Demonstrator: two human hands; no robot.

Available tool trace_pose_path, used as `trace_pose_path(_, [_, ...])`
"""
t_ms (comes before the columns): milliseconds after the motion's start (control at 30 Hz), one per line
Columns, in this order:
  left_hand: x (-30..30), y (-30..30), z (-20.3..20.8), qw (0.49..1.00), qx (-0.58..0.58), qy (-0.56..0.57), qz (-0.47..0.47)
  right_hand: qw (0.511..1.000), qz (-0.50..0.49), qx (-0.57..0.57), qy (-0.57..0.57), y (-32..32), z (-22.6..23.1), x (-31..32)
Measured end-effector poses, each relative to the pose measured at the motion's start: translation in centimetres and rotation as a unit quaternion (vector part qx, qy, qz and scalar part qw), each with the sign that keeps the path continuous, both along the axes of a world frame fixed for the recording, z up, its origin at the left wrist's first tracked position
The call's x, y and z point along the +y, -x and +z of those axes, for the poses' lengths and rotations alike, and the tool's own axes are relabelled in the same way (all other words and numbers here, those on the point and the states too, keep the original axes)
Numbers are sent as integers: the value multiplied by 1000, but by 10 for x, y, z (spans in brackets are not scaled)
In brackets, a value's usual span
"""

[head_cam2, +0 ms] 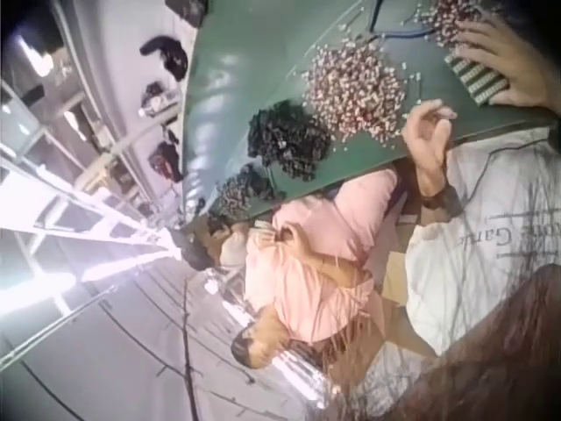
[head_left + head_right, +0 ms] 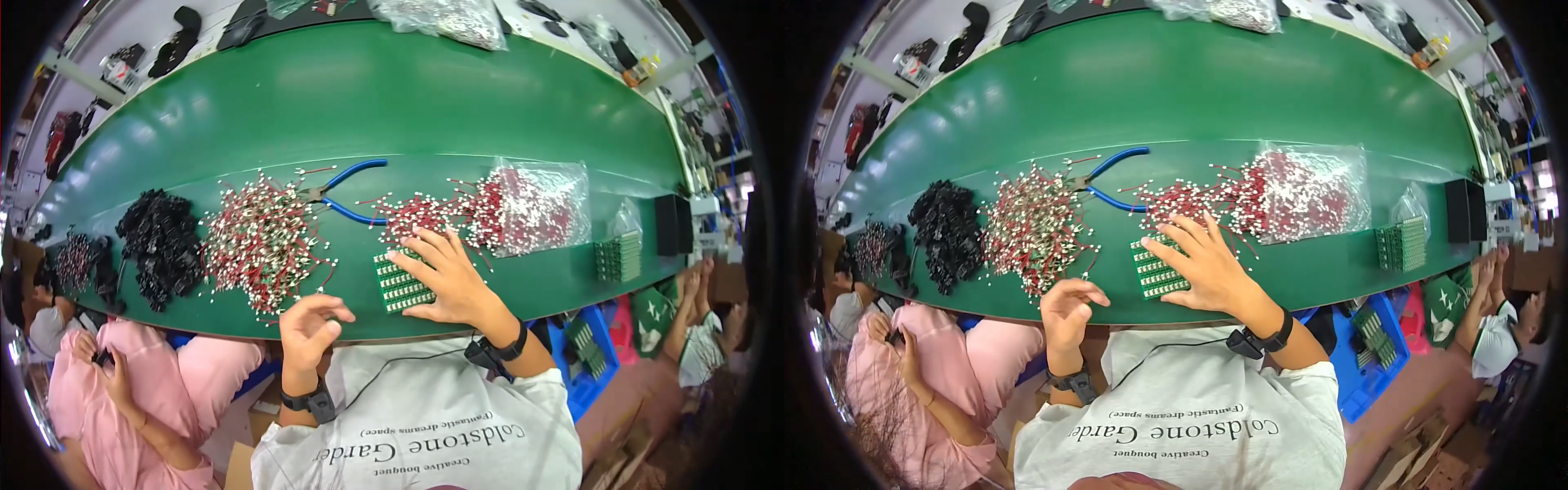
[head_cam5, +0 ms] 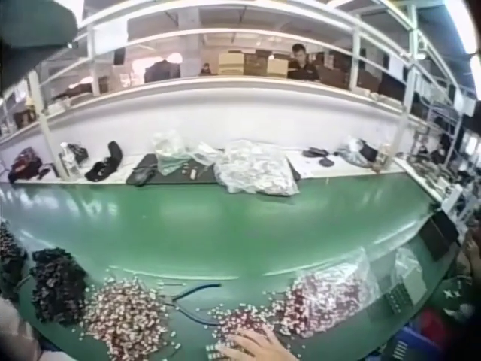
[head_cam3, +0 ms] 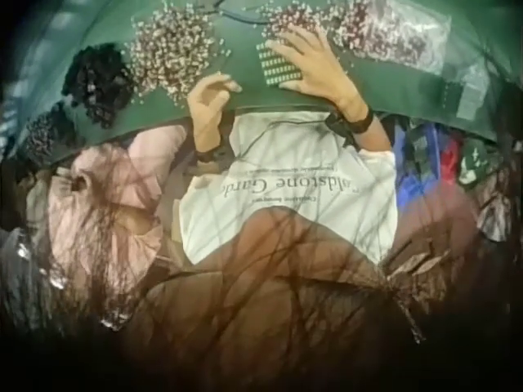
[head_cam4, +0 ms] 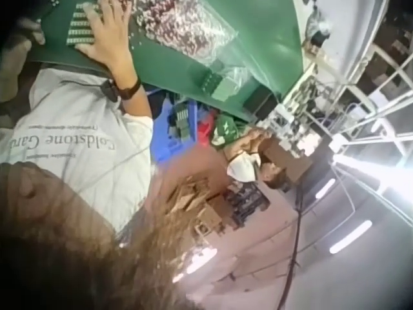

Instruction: The person inserts red and white wires into a green circuit board by hand, one at a time. After filling the board, they place it into a blue bin and retrieve a new circuit board from a stack to repeat the process.

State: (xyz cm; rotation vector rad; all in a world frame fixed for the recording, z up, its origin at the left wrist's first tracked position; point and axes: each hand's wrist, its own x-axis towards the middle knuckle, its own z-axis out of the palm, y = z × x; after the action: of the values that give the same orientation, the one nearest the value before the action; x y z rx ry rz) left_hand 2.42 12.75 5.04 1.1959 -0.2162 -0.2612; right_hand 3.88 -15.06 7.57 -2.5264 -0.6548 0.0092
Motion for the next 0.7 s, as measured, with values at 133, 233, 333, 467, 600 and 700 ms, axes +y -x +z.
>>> trace_pose_path(133, [-30,-10,0,990,117,-26,77,997,-26,-28,-61,9,2,-6])
trace_pose_path(233, [-55,-9,4,984,167,63,8,995,-33,-40,-87,16,1,-1])
trace_pose_path(333, [-64,-8,1,963,208,150,-80,993,-35,-67,-93,18,5,9])
trace_pose_path(467, [-65,-6,-7,924,279,221,-136,992,-41,-73,-95,19,4,20])
trace_pose_path(600, [-67,-7,-5,934,209,243,-157,979,-120,-96,-133,18,2,31])
trace_pose_path(700, [-70,-3,-4,943,213,235,-104,983,-142,-30,-112,21,4,35])
